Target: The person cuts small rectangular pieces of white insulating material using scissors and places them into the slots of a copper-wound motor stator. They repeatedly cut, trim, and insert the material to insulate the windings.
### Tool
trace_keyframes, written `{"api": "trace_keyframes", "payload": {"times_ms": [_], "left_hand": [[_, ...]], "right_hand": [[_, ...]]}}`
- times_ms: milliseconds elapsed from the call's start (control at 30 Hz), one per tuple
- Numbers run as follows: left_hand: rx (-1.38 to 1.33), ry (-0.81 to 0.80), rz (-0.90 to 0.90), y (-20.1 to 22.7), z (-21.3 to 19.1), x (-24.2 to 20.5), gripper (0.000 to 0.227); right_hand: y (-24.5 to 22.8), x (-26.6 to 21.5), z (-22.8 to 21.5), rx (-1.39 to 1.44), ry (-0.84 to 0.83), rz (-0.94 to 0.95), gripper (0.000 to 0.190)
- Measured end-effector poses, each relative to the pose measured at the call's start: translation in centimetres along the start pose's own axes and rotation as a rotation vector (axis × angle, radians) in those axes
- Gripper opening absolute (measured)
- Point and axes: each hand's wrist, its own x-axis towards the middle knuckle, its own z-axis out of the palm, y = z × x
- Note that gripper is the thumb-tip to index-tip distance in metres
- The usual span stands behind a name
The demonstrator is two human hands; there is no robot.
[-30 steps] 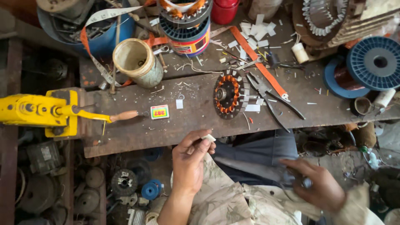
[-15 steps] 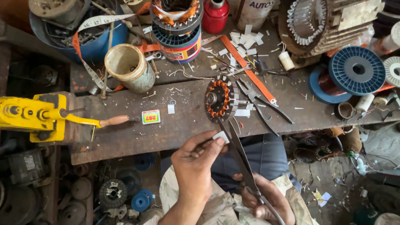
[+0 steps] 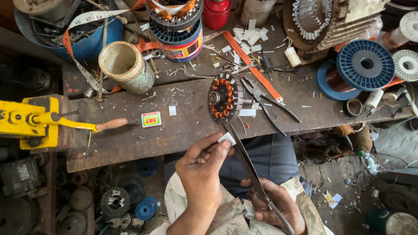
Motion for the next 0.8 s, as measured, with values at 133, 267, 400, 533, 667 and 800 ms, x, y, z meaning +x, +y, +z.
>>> {"api": "trace_keyframes", "payload": {"times_ms": [133,267,400,533,667,800], "left_hand": [[0.002,-0.001,0.000,0.0,0.0,-0.1,0.024],[0.017,-0.006,-0.034,0.2,-0.2,0.1,0.024],[0.012,-0.015,-0.058,0.4,-0.3,0.4,0.024],[0.023,-0.032,-0.075,0.5,-0.4,0.5,0.024],[0.031,-0.046,-0.059,0.5,-0.4,0.5,0.024],[0.017,-0.049,-0.050,0.4,-0.5,0.5,0.023]], "right_hand": [[0.0,0.0,0.0,-0.064,0.035,-0.024,0.074],[-0.1,0.2,-0.4,-0.101,0.033,0.009,0.073],[0.0,0.0,-0.8,-0.121,0.024,0.035,0.073],[0.4,-0.1,-1.1,-0.142,0.045,0.050,0.074],[0.8,-0.3,-1.3,-0.103,0.078,0.061,0.076],[1.1,-0.4,-1.5,-0.044,0.088,0.089,0.076]]}}
